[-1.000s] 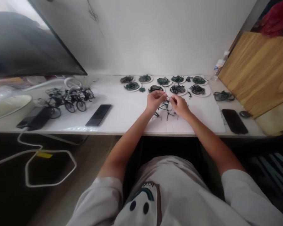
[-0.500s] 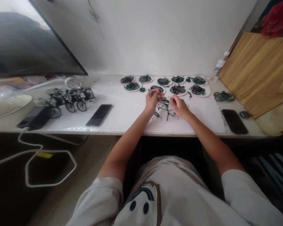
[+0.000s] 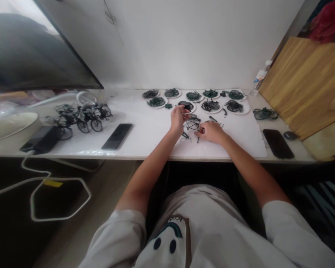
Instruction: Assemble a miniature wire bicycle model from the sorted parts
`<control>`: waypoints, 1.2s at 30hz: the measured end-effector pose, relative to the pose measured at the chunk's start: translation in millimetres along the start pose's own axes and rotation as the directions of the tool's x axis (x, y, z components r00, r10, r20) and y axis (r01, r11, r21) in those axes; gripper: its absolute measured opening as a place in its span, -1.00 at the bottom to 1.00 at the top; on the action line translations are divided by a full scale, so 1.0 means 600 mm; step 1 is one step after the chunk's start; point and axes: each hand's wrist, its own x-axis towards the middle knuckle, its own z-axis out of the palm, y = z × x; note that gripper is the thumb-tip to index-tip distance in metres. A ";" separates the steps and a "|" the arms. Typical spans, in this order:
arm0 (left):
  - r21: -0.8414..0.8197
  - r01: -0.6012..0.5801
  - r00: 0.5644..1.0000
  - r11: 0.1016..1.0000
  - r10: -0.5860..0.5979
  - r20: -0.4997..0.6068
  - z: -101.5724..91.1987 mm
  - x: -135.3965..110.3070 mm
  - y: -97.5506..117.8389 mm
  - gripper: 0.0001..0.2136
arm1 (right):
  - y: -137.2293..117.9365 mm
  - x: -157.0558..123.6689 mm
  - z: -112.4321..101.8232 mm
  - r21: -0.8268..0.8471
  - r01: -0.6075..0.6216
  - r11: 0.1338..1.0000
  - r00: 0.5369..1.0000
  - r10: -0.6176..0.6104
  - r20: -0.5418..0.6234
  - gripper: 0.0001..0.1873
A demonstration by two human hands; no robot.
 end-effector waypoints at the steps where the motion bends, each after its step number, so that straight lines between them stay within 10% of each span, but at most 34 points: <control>1: 0.000 0.002 1.000 1.000 -0.002 0.002 0.000 0.000 0.000 -0.87 | 0.000 0.000 0.000 0.008 0.000 1.000 1.000 0.000 -0.008 -0.56; 10: 0.006 0.013 1.000 1.000 -0.013 0.010 -0.004 0.006 -0.001 -0.81 | 0.021 -0.003 -0.036 0.006 -0.029 1.000 0.998 0.029 -0.055 -0.61; 16: -0.025 0.050 0.999 0.998 -0.050 -0.010 0.000 0.002 0.006 -0.82 | 0.028 -0.015 -0.065 0.030 -0.024 0.999 0.983 0.018 0.181 -0.71; 27: 0.019 0.026 0.999 0.999 -0.027 0.023 0.000 -0.004 0.008 -0.86 | 0.017 -0.013 -0.058 0.041 0.021 0.999 0.968 -0.031 0.248 -0.88; 36: 0.164 -0.221 0.917 0.961 0.148 0.370 0.000 -0.009 -0.017 -0.65 | 0.020 -0.015 -0.080 0.166 0.027 0.986 0.998 -0.017 -0.061 -0.88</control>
